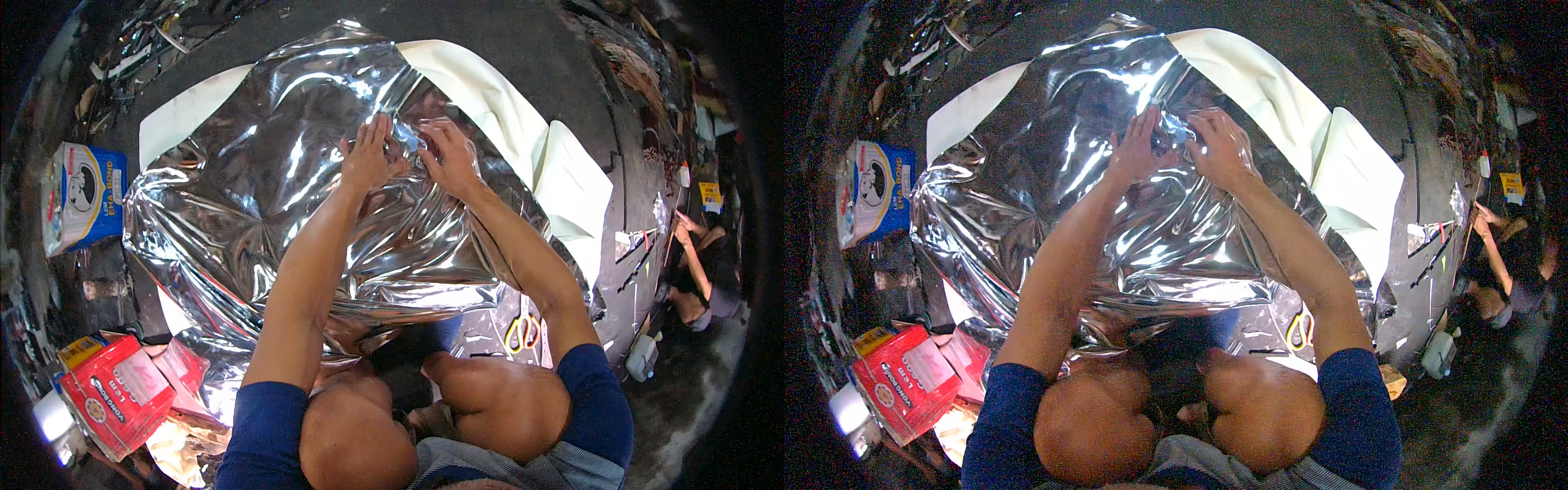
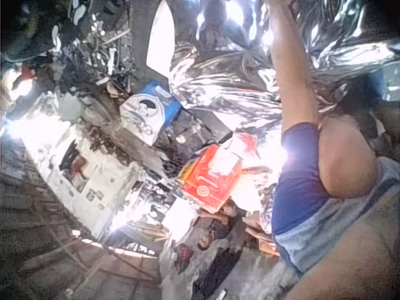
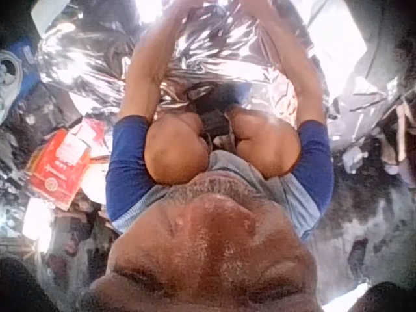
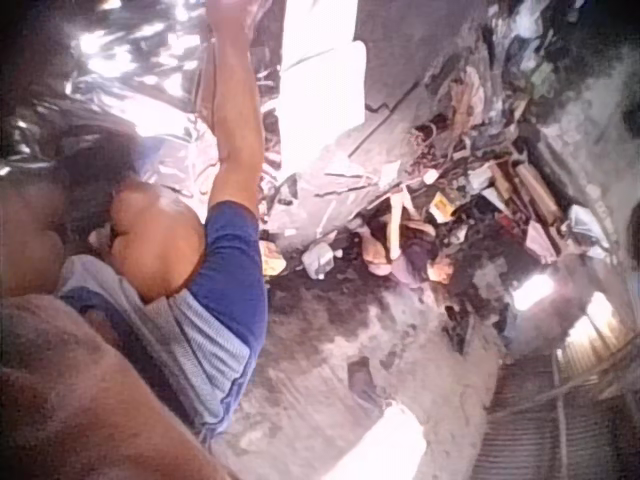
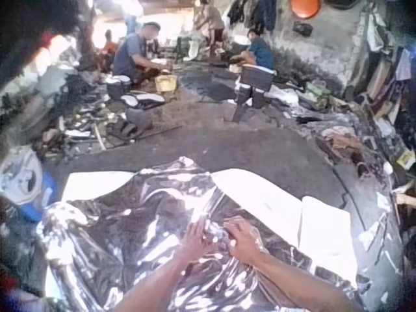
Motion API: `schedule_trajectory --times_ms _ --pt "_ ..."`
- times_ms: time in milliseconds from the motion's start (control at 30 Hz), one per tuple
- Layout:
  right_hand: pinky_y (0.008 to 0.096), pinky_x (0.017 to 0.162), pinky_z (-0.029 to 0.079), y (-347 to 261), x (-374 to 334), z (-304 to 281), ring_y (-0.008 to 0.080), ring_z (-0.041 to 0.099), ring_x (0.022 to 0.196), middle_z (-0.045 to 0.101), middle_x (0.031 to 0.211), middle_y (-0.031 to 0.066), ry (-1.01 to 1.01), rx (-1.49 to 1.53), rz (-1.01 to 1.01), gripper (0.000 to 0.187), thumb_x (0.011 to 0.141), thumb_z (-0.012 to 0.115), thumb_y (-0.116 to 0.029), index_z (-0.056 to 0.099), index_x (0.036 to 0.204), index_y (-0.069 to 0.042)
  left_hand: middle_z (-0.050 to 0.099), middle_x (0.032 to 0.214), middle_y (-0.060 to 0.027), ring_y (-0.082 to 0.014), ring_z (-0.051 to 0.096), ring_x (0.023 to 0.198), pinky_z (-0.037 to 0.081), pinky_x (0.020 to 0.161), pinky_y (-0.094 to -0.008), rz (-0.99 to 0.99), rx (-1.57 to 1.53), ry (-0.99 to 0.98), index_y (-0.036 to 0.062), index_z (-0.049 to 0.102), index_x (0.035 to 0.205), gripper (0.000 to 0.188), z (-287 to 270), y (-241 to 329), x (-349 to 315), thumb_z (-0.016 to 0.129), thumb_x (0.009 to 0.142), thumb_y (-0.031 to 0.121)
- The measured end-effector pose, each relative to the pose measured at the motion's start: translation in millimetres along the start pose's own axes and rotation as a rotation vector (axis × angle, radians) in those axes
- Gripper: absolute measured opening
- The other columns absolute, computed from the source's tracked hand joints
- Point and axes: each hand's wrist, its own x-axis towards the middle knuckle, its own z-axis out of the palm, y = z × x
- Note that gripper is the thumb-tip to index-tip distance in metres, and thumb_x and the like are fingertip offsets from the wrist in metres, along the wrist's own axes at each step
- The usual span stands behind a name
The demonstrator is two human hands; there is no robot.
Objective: The person sits on the floor and wraps a white sheet with a large silver reflective sheet, smoothing and folding the edges by hand. The person repeatedly adjusts and folds the reflective sheet to cover the white sheet.
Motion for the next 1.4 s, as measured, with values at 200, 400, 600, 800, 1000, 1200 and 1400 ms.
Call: schedule_trajectory --times_ms 200,400,600,800,1000,1200,1400 --pt "0.0484 0.093 0.046 2.8 3.7 23.6 0.0327 0.057 0.107 0.057 0.120 0.0127 -0.083 -0.094 -0.020 0.050 0.090 0.067 -0.027 0.057 0.136 -0.013 0.020 0.166 -0.0046 -0.0281 0.019 0.153 0.012 0.119 -0.0623 -0.021 0.005 -0.006 0.0138 0.004 0.161 0.118 3.9 2.1 2.4 0.072 0.077 0.061" --pt "0.0414 0.087 0.049 17.2 2.1 32.2 0.0312 0.060 0.098 0.061 0.106 0.0128 -0.011 0.006 -0.090 0.036 0.086 0.072 -0.018 0.069 0.120 -0.010 0.011 0.168 -0.0066 -0.0285 0.012 0.154 0.011 0.116 -0.0677 -0.020 0.017 -0.026 0.0165 -0.002 0.161 0.121 13.6 -8.1 5.0 0.067 0.077 0.069" --pt "0.0344 0.085 0.050 14.4 9.1 34.1 0.0249 0.062 0.096 0.061 0.108 0.0088 -0.021 0.289 0.212 0.037 0.078 0.081 -0.016 0.072 0.114 -0.013 0.008 0.168 -0.0084 -0.0317 0.010 0.154 0.010 0.113 -0.0718 0.010 0.011 -0.026 0.0164 -0.004 0.161 0.125 23.3 -18.5 11.1 0.062 0.075 0.079" --pt "0.0299 0.082 0.050 28.7 3.4 45.9 0.0179 0.062 0.094 0.064 0.102 0.0054 -0.076 0.343 0.262 0.042 0.077 0.081 -0.013 0.072 0.119 -0.015 0.007 0.168 -0.0087 -0.0307 0.009 0.154 0.011 0.114 -0.0714 0.013 0.057 -0.039 0.0160 -0.002 0.161 0.123 23.1 -13.1 11.1 0.061 0.076 0.079" --pt "0.0364 0.079 0.053 15.8 17.9 44.3 0.0243 0.065 0.087 0.066 0.099 0.0095 -0.054 0.332 0.367 0.034 0.074 0.083 -0.020 0.072 0.105 -0.011 0.009 0.168 -0.0088 -0.0306 0.010 0.154 0.013 0.116 -0.0689 0.008 0.058 -0.030 0.0147 0.001 0.161 0.118 13.2 -9.4 4.8 0.063 0.079 0.073" --pt "0.0391 0.087 0.052 22.0 14.9 52.9 0.0289 0.065 0.099 0.066 0.108 0.0107 -0.070 0.259 0.305 0.031 0.075 0.082 -0.020 0.073 0.103 -0.010 0.011 0.168 -0.0053 -0.0270 0.012 0.154 0.014 0.118 -0.0638 -0.014 0.051 -0.040 0.0148 0.003 0.161 0.115 0.2 0.9 -3.1 0.067 0.079 0.065" --pt "0.0389 0.090 0.049 15.6 -5.0 51.1 0.0300 0.062 0.104 0.064 0.114 0.0117 0.096 0.081 0.022 0.033 0.084 0.075 -0.012 0.071 0.116 -0.008 0.009 0.168 -0.0034 -0.0237 0.010 0.155 0.013 0.120 -0.0593 -0.030 0.126 -0.040 0.0164 0.003 0.161 0.110 1.8 2.1 -3.4 0.062 0.083 0.066"
